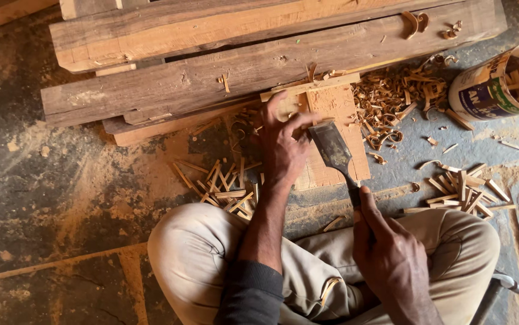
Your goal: The person sits cross-legged on the floor and uses a chisel to carve a small wooden block, removing shavings and shaping the surface. Wood shavings accumulate around the work area.
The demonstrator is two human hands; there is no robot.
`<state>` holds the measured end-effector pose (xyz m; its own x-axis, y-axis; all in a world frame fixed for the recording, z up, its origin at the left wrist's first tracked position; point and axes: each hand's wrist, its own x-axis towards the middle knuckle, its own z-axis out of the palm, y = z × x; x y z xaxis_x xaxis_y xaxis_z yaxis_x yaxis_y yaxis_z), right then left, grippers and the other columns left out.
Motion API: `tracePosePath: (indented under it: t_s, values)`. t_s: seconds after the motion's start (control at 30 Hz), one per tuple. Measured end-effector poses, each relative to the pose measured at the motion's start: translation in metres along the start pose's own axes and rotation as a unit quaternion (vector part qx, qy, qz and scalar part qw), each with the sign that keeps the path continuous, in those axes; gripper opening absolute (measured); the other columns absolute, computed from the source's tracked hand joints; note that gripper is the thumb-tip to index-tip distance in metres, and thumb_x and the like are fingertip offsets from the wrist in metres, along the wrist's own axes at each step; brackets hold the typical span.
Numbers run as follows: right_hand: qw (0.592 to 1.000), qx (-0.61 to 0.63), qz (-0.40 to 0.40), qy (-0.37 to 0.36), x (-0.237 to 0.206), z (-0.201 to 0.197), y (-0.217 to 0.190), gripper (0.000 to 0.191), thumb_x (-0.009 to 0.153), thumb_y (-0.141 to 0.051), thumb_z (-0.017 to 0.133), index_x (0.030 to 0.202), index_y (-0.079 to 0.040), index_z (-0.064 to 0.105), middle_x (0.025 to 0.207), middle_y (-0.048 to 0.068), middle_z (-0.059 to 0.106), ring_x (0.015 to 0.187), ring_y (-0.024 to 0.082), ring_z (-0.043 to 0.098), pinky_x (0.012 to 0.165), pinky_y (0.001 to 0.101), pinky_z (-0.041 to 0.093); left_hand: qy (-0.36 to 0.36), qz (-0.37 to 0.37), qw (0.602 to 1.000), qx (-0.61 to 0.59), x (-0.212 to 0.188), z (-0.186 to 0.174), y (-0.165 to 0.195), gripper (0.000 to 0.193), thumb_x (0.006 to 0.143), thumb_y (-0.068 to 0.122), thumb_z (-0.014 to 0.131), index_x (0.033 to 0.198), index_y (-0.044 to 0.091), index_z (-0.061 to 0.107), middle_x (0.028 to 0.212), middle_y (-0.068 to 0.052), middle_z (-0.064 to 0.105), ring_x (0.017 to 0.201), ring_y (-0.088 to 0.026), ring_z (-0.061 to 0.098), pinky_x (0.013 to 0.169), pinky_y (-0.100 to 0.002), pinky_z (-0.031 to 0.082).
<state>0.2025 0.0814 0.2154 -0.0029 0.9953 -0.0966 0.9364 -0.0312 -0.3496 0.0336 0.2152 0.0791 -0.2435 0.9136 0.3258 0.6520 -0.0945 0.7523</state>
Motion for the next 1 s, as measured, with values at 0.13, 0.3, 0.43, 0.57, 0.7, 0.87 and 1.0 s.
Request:
tracePosePath:
  t_s: [0.13,0.3,0.43,0.57,0.7,0.87,1.0]
  values:
    - [1.000,-0.010,0.011,0.005,0.008,0.007,-0.009,0.049,0.096,-0.029,0.062,0.144,-0.021,0.059,0.067,0.016,0.068,0.052,0.035,0.067,0.047,0.0493,0.052,0.030,0.016,0.998,-0.051,0.005,0.010,-0.002,0.030,0.072,-0.003,0.086,0.079,0.023,0.072,0.143,0.000,0.050,0.137,-0.025,0.046,0.113,-0.045,0.049]
    - [0.998,-0.044,-0.003,0.036,0.023,0.020,-0.019,0.049,0.097,-0.030,0.063,0.145,-0.019,0.059,0.064,0.016,0.067,0.049,0.034,0.065,0.044,0.0486,0.051,0.028,-0.001,0.998,-0.047,0.015,0.007,0.001,0.027,0.070,-0.001,0.086,0.069,0.018,0.066,0.140,-0.003,0.052,0.138,-0.028,0.044,0.112,-0.045,0.047]
    - [0.998,-0.052,0.004,0.044,0.036,0.030,-0.025,0.047,0.098,-0.031,0.062,0.144,-0.019,0.059,0.064,0.015,0.066,0.046,0.033,0.063,0.041,0.0480,0.049,0.014,-0.005,0.998,-0.069,0.018,0.006,0.002,0.024,0.073,0.002,0.086,0.072,0.015,0.067,0.140,-0.006,0.051,0.139,-0.031,0.042,0.114,-0.046,0.046]
    - [0.998,-0.045,-0.029,0.044,0.048,0.038,-0.028,0.048,0.100,-0.029,0.061,0.145,-0.014,0.057,0.064,0.017,0.066,0.045,0.032,0.064,0.040,0.0470,0.049,0.031,0.002,0.999,-0.045,0.020,0.006,-0.001,0.025,0.072,0.006,0.090,0.069,0.015,0.067,0.137,-0.006,0.052,0.136,-0.030,0.043,0.117,-0.049,0.043]
    - [0.997,-0.051,-0.035,0.043,0.070,0.046,-0.037,0.048,0.100,-0.030,0.062,0.146,-0.015,0.058,0.065,0.020,0.066,0.048,0.036,0.064,0.041,0.0477,0.049,0.010,-0.025,0.998,-0.064,0.029,0.004,-0.004,0.023,0.076,0.006,0.087,0.075,0.015,0.066,0.142,-0.008,0.051,0.141,-0.031,0.044,0.113,-0.044,0.048]
    - [0.997,0.005,-0.058,0.043,0.066,0.041,-0.034,0.045,0.102,-0.026,0.059,0.144,-0.011,0.057,0.070,0.018,0.070,0.045,0.029,0.065,0.038,0.0430,0.051,0.058,0.020,0.997,-0.037,0.032,-0.002,-0.003,0.027,0.068,0.004,0.089,0.084,0.018,0.073,0.142,-0.011,0.050,0.137,-0.031,0.043,0.113,-0.052,0.044]
    - [0.998,-0.038,-0.037,0.029,0.046,0.032,-0.030,0.048,0.099,-0.028,0.061,0.145,-0.016,0.059,0.066,0.015,0.069,0.048,0.031,0.065,0.042,0.0454,0.050,0.044,-0.027,0.994,-0.094,0.025,-0.006,-0.004,0.031,0.070,-0.001,0.085,0.091,0.016,0.069,0.149,-0.013,0.042,0.144,-0.034,0.041,0.111,-0.044,0.051]
